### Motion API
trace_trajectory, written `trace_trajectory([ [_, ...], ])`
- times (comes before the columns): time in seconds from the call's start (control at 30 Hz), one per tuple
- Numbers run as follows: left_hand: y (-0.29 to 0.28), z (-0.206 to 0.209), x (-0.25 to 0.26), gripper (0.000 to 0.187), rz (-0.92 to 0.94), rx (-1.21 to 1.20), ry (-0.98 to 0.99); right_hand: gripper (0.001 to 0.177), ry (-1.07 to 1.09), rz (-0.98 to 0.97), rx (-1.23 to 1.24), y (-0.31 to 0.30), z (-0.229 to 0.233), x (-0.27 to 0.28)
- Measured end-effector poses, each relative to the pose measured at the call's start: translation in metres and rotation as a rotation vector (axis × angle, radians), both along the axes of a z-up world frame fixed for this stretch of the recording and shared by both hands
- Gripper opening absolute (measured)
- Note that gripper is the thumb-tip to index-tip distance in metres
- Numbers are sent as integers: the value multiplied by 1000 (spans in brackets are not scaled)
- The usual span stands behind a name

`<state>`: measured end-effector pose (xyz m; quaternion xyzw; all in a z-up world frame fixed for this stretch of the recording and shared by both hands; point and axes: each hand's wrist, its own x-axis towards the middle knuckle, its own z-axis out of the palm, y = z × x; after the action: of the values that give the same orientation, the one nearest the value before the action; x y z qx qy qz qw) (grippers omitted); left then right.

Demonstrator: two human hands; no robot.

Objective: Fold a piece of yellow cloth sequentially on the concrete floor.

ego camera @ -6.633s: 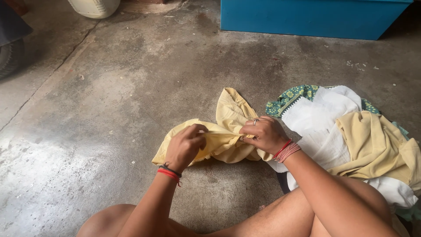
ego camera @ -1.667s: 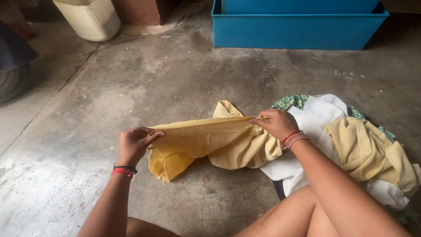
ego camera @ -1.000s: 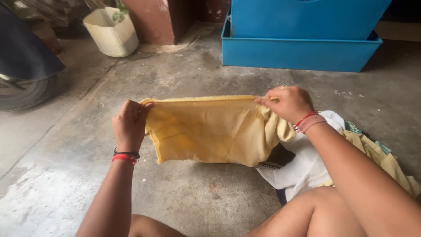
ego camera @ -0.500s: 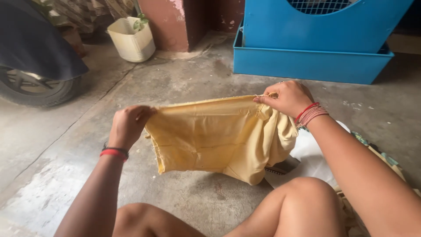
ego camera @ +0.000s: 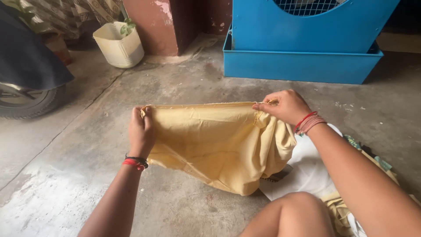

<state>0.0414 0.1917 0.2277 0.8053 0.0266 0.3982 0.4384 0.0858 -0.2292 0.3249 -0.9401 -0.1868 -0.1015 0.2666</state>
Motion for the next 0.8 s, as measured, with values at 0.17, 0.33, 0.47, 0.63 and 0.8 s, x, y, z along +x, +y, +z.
trace_trajectory([
  [0.17, 27, 2, -11, 25, -245, -171, 122, 46, 287, 96, 8, -5, 6, 1],
  [0.33, 54, 29, -34, 30, -669, -654, 288, 42, 612, 310, 31, -6, 20, 10],
  [0.47, 102, 16, -25, 32, -555, -736, 460, 36, 734, 546, 138, 28, 14, 65],
  [0.63, 193, -45, 47, 30, -390, -685, 544, 32, 644, 273, 292, 116, -24, 148],
  [0.8, 295, -185, 111, 40, 436, 171, 558, 54, 600, -69, 431, 138, -164, 246],
])
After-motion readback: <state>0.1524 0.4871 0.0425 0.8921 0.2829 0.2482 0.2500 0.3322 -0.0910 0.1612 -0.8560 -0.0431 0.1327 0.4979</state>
